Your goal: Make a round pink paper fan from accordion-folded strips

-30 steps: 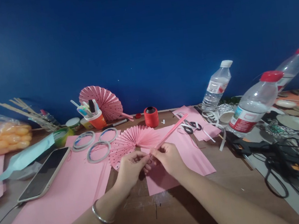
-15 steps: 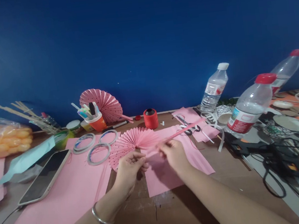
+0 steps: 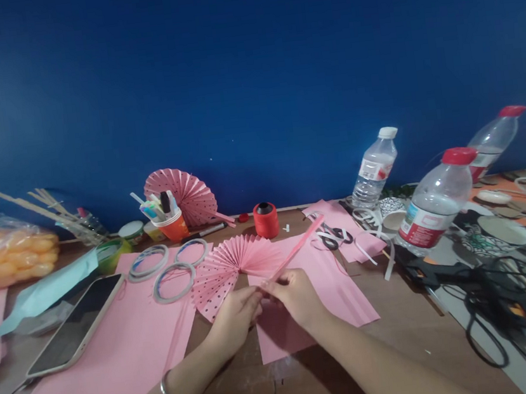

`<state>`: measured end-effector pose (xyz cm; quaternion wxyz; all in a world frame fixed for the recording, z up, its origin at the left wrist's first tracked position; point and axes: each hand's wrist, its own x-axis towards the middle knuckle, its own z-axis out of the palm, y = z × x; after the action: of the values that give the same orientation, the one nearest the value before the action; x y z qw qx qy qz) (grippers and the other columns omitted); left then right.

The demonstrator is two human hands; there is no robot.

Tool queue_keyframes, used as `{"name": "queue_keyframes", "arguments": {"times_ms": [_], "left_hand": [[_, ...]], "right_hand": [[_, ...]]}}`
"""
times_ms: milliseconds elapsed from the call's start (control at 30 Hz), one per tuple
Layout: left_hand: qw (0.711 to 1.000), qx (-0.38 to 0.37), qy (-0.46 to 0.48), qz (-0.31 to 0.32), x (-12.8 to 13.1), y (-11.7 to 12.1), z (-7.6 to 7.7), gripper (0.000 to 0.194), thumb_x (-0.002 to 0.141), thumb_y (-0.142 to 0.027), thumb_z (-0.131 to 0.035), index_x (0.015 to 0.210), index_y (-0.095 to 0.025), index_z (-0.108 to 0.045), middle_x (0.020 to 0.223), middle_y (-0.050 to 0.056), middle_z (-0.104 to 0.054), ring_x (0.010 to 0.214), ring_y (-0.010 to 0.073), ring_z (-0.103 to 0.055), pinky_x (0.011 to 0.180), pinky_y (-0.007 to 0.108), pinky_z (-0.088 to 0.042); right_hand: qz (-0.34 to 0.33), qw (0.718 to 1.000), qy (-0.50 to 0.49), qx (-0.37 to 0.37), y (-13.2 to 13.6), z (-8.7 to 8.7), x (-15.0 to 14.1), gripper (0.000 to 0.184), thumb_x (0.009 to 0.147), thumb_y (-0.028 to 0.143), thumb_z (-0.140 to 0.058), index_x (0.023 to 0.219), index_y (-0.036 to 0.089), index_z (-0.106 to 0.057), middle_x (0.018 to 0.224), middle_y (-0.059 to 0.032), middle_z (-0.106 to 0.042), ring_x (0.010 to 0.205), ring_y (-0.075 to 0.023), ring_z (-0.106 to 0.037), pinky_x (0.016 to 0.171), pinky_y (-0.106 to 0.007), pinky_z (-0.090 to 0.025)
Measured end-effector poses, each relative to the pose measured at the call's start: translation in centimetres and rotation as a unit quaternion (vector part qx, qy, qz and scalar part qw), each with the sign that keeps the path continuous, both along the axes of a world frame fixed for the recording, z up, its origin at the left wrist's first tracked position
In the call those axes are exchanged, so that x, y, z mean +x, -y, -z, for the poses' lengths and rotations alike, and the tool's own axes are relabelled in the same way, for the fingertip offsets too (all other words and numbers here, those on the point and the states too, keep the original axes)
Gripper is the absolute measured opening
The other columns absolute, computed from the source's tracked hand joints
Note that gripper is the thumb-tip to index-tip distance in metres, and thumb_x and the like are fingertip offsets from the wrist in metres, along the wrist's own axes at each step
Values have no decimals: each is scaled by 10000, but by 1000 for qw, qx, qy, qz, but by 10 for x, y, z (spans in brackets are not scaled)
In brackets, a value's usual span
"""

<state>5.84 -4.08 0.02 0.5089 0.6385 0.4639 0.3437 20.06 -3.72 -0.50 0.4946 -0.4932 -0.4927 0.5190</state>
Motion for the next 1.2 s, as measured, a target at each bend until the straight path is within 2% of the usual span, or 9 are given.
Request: {"name": "queue_keyframes", "arguments": {"times_ms": [100,200,367,433,500,633,967,1100,1200], "left_hand": [[1000,-2,-1,-4,0,-2,2,323,792,-380,-425,605,-150,-556,454,-44,-389,411,73,-322,394,188,-237],[998,-52,11,16,-2,-3,4,311,791,-363,-410,634,-139,-556,395,-62,-361,351,60,-294,365,181,-221],[980,-163,40,109,-3,-1,-3,319,777,-412,-435,696,-124,-547,519,14,-553,371,87,-456,351,189,-308],[974,-195,63,92,0,1,-8,338,775,-466,-435,742,-140,-518,562,12,-559,396,87,-476,355,184,-323],[972,-214,66,69,4,3,-11,351,768,-501,-435,729,-156,-486,504,-39,-477,344,50,-384,322,153,-240],[973,-214,59,64,7,2,-12,380,752,-528,-449,646,-164,-435,453,-93,-291,340,16,-199,337,150,-98],[975,-204,33,78,3,0,-11,339,764,-473,-436,625,-164,-434,432,-99,-268,342,21,-168,361,171,-88],[972,-220,33,79,2,1,-12,333,771,-478,-417,641,-173,-426,424,-105,-253,332,23,-146,352,172,-69],[978,-193,23,73,2,1,-10,350,783,-481,-401,636,-166,-441,406,-103,-268,323,21,-169,355,167,-105]], "right_hand": [[47,996,-73,-12,-10,-1,10,345,655,398,-634,456,145,-512,372,47,-423,338,-57,-344,357,-200,-222],[90,988,-123,-1,-19,-1,18,360,640,373,-647,430,157,-450,332,69,-367,310,-39,-282,344,-190,-162],[53,992,-116,-5,-10,-1,8,285,616,291,-661,455,159,-467,359,65,-426,323,-40,-315,351,-183,-205],[32,995,-98,-13,-3,-1,0,264,626,271,-648,461,160,-473,378,56,-453,346,-55,-365,371,-189,-252],[26,996,-81,-9,1,-1,-5,270,627,257,-642,449,160,-464,374,56,-443,358,-61,-376,382,-194,-257],[72,992,-100,3,-4,-4,1,303,619,278,-654,428,153,-455,351,75,-368,337,-39,-279,369,-203,-168],[163,960,-225,30,-33,-18,34,284,549,224,-721,438,145,-472,386,70,-408,327,-18,-263,361,-204,-104],[158,957,-242,25,-34,-17,37,282,550,242,-732,462,147,-482,408,68,-433,326,-16,-272,356,-195,-111],[109,967,-229,29,-30,-15,35,227,620,331,-689,564,146,-569,456,48,-473,357,-29,-319,364,-186,-159]]}}
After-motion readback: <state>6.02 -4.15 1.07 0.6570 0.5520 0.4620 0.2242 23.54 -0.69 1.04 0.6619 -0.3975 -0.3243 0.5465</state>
